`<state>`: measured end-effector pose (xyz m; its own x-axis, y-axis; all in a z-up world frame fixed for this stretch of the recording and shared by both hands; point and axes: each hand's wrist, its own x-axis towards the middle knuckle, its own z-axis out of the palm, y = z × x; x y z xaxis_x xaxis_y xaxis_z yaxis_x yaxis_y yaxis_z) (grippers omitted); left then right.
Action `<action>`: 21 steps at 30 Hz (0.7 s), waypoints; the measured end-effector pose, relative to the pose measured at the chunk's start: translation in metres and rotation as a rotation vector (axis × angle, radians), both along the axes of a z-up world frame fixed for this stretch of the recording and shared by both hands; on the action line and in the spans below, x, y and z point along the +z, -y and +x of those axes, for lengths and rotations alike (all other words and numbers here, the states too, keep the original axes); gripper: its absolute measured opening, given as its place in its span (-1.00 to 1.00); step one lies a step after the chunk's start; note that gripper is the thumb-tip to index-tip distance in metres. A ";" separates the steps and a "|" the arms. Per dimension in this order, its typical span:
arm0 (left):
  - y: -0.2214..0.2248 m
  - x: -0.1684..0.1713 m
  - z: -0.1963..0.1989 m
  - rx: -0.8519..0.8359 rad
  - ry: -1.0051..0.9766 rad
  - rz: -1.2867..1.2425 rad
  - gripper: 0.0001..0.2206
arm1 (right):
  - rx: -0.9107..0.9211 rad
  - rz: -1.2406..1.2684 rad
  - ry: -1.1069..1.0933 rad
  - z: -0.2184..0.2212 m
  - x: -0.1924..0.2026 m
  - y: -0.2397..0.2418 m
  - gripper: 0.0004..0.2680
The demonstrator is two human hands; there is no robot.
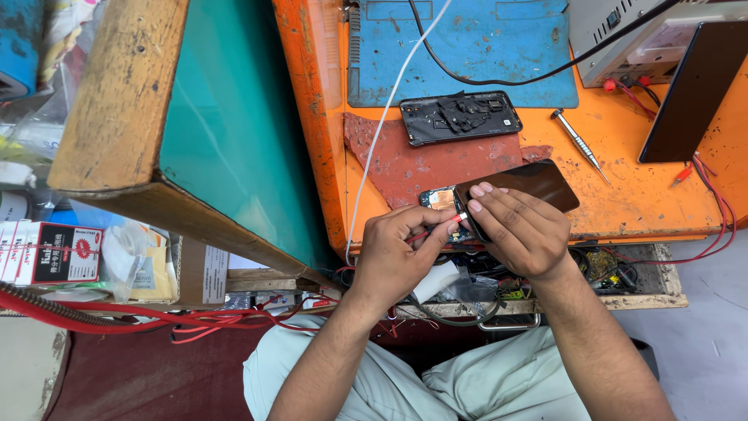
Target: The person disassembles a mobile phone by removing the back panel and battery, and then reconnects internal components by hand.
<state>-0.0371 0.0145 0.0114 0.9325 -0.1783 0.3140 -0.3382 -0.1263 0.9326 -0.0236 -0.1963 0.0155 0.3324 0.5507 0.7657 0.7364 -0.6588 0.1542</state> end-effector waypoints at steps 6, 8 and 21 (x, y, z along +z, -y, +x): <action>-0.006 0.017 0.004 -0.029 0.083 0.240 -0.85 | -0.024 -0.053 0.022 -0.001 0.001 -0.001 -0.88; -0.007 0.018 0.008 -0.048 0.063 0.267 -0.86 | -0.018 -0.083 0.035 0.000 0.001 0.000 -0.89; -0.009 -0.001 0.025 -0.123 0.092 0.194 -0.87 | -0.022 -0.184 0.049 0.001 0.009 -0.002 -0.87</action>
